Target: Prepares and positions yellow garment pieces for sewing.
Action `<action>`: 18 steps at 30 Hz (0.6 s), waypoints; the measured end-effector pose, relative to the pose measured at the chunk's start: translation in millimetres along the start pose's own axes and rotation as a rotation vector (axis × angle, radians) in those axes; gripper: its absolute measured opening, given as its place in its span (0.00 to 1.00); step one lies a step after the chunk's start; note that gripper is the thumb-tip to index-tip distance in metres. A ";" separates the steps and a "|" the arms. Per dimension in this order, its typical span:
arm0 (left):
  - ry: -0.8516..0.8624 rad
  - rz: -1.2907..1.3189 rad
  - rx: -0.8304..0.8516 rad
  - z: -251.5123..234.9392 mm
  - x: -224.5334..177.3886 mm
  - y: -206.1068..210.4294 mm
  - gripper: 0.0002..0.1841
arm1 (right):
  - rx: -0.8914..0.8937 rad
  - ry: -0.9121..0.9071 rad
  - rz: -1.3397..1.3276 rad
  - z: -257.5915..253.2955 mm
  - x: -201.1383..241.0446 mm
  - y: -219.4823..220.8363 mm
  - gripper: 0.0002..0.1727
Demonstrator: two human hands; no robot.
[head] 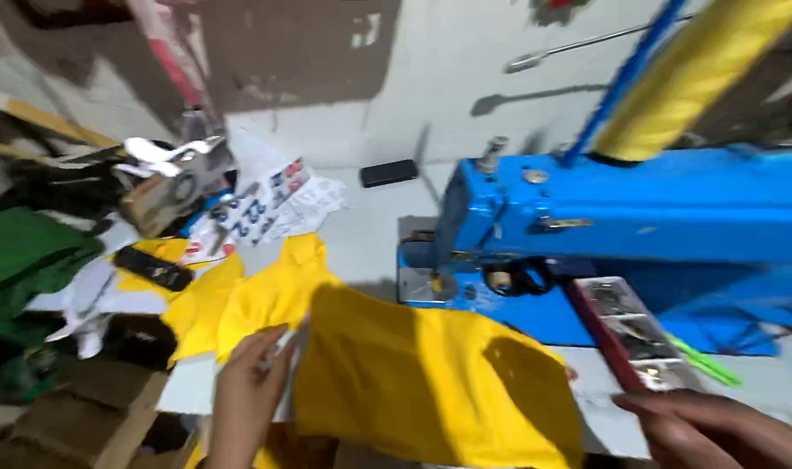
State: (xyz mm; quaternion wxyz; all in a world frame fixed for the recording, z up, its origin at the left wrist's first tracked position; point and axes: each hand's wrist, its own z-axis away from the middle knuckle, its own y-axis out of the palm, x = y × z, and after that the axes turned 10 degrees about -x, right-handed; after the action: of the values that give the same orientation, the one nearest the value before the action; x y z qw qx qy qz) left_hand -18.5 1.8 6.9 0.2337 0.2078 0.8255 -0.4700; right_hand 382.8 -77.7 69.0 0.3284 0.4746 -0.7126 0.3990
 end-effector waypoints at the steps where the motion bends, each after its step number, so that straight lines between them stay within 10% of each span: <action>1: 0.024 0.004 -0.030 -1.5 4.6 -1.4 0.15 | -0.008 0.052 0.080 -1.1 -11.0 -1.6 0.11; 9: 0.329 -0.157 0.174 -97.0 -27.2 -12.5 0.13 | 0.226 0.155 0.738 -22.4 -55.4 50.2 0.32; 18: 0.501 -0.812 0.988 -207.3 -57.0 47.0 0.23 | 0.229 0.191 0.799 -35.0 -64.1 72.5 0.16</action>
State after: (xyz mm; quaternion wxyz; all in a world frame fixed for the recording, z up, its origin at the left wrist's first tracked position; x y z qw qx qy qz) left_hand 14.4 197.9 101.2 -0.2811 0.0666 0.5561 -0.7793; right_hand 339.2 -3.6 12.4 0.1576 0.1557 -0.7579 0.6136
